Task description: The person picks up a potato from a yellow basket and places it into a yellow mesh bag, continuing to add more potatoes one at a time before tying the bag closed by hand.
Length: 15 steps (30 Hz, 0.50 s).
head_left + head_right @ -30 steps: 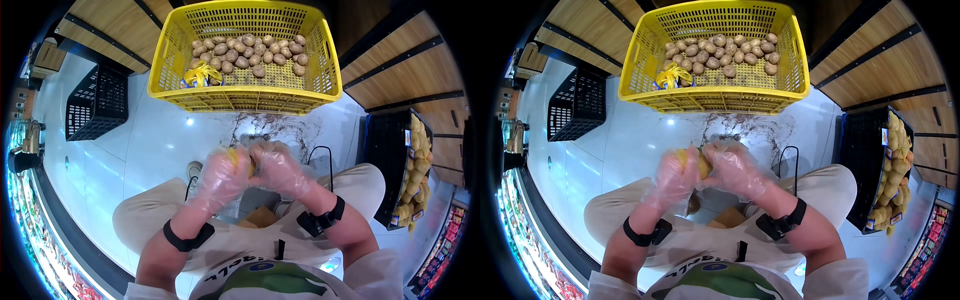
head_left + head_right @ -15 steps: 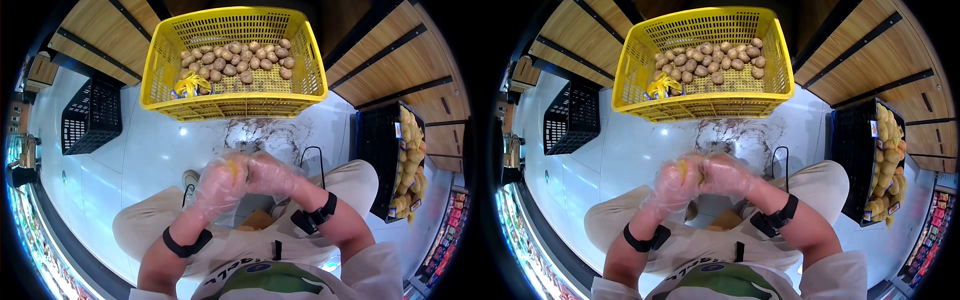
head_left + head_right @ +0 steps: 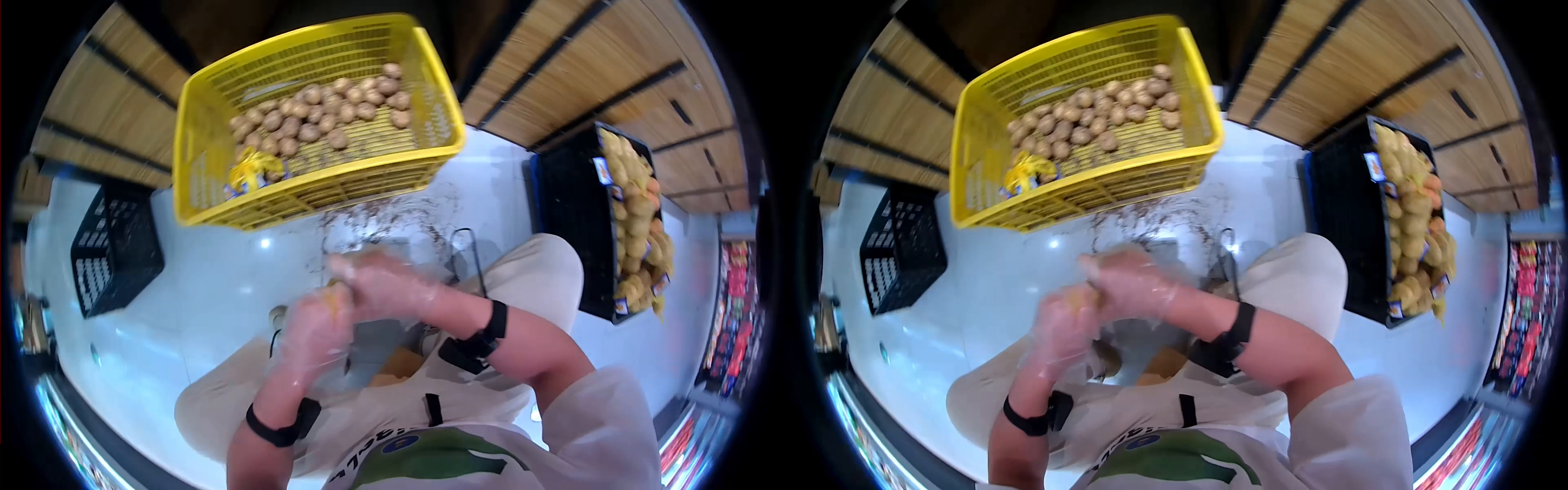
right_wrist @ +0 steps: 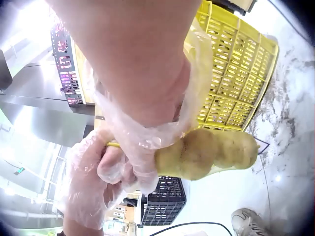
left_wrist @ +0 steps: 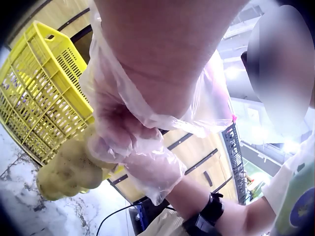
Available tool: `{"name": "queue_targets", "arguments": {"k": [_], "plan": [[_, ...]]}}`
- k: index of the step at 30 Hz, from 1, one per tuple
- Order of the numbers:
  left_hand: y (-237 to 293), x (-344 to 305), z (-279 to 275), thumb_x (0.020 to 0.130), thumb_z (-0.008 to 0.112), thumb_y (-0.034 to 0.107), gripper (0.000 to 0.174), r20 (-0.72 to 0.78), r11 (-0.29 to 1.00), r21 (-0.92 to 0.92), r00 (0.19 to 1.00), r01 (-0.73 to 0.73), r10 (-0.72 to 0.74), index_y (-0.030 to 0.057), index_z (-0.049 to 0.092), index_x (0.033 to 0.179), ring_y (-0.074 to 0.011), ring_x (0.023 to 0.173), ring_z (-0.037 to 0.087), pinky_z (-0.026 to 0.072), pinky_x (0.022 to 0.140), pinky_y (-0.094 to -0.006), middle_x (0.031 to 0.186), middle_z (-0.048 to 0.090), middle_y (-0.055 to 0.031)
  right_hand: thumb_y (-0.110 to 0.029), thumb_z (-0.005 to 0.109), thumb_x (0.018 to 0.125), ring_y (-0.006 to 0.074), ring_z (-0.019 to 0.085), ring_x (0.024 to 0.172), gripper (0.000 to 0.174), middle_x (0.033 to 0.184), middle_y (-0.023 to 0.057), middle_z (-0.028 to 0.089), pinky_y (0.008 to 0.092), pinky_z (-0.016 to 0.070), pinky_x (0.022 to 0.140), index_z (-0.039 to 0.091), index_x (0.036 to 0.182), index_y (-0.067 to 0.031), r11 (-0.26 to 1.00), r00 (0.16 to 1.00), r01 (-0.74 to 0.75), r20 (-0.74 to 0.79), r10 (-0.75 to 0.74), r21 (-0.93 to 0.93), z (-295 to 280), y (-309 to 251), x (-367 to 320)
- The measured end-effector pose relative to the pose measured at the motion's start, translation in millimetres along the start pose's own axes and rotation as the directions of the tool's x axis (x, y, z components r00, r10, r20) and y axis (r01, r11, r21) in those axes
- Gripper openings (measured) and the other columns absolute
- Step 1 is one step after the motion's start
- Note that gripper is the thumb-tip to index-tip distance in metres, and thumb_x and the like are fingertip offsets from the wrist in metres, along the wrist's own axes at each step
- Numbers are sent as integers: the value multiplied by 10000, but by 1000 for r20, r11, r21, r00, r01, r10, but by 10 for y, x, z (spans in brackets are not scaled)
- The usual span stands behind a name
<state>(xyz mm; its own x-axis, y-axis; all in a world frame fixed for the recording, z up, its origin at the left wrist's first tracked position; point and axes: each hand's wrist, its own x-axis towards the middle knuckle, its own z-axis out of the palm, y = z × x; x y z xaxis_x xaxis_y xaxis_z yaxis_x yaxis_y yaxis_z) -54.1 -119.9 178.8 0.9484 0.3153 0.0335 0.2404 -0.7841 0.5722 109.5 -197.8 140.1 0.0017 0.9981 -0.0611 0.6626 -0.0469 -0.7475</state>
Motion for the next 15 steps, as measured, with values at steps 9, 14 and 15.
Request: {"name": "queue_targets", "arguments": {"k": [9,14,15], "plan": [[62,75,-22,1000,451,201,384,50,956,-164,970,244,-239,19,587,691,-273,483,575,460,540,-412,540,570,-113,-439,776,720,368,675,748,637,766,163,677,470,526,663,561,1215,-101,980,987,-153,33,159,-130,-12,-22,-13],[37,78,-14,1010,457,189,366,39,918,-310,968,249,-249,0,586,723,-241,477,556,447,526,-380,541,561,-106,-329,789,701,381,658,786,853,855,216,680,435,524,746,440,1441,-89,946,959,91,229,-168,311,72,80,4],[52,92,-21,1014,458,184,362,17,891,-392,970,230,-243,-5,581,731,-222,475,546,439,518,-365,541,558,-98,-329,789,701,381,658,786,853,855,216,680,435,524,746,440,1441,-89,947,961,87,224,-162,310,80,90,-3]]}}
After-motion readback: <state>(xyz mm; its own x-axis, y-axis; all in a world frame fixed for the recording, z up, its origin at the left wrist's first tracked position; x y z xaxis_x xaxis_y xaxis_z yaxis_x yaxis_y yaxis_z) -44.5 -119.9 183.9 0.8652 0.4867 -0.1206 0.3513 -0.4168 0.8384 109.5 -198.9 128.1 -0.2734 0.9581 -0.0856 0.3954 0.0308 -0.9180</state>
